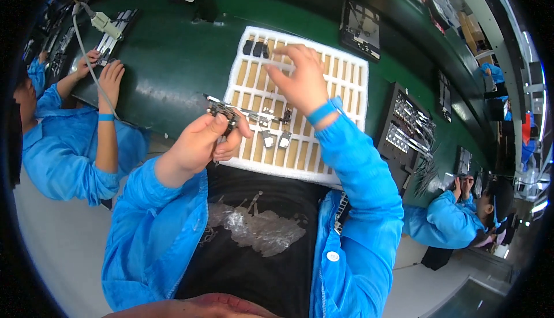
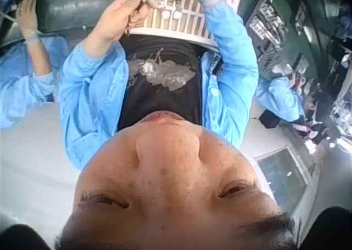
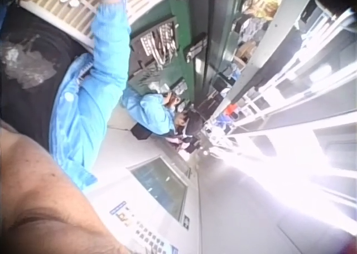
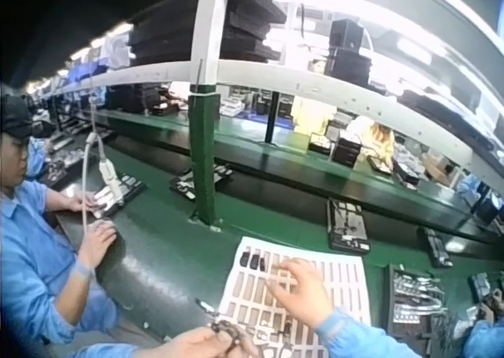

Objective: The person assembles small electronic modules, consisting of PCB boards, camera modules, and wire harnesses, by hand and with pliers on a production line, placing the finished modules into a plastic tray.

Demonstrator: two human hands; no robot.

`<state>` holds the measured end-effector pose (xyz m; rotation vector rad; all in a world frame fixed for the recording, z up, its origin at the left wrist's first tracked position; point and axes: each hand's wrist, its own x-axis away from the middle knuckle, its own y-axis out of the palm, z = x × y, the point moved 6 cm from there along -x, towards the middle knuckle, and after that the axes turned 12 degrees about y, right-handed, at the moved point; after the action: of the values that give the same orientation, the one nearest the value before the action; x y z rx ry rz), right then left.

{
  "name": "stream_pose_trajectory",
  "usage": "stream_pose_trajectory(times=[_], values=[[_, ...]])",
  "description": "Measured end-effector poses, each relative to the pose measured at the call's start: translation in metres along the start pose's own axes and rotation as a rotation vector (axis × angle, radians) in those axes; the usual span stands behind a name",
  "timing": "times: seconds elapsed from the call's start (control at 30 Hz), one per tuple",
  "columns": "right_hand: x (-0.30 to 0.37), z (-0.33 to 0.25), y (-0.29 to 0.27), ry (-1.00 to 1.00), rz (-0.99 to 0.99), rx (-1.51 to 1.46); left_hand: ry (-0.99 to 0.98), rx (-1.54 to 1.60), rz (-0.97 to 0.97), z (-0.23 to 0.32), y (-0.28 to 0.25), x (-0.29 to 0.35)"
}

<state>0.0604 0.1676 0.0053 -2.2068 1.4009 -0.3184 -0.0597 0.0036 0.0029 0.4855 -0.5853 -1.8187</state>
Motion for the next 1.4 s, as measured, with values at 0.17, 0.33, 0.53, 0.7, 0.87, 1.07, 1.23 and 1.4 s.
stream_pose_trajectory(times=[0.17,0.33,0.53,0.7,0.87,1.07,1.23,1.4], values=[[-0.038,0.025,0.023,-0.131,0.287,0.594,0.135,0.077,0.077,0.015,0.000,0.008],[-0.043,0.025,0.032,-0.140,0.315,0.683,0.174,0.061,0.083,0.012,-0.012,0.012],[-0.042,0.022,0.032,-0.191,0.337,0.663,0.192,0.067,0.135,0.009,-0.022,0.012],[-0.036,0.016,0.023,-0.262,0.382,0.501,0.150,0.044,0.093,0.003,-0.020,0.009],[-0.030,0.026,0.007,-0.064,0.286,0.154,0.106,0.006,0.106,0.000,-0.016,0.008],[0.031,0.000,-0.018,0.146,0.052,-0.335,0.010,-0.043,0.143,0.000,-0.011,0.004],[0.076,-0.015,-0.035,0.156,-0.095,-0.495,-0.026,-0.111,0.128,-0.004,-0.001,-0.006],[0.105,-0.023,-0.042,0.231,-0.110,-0.598,-0.047,-0.153,0.140,-0.013,0.011,-0.019]])
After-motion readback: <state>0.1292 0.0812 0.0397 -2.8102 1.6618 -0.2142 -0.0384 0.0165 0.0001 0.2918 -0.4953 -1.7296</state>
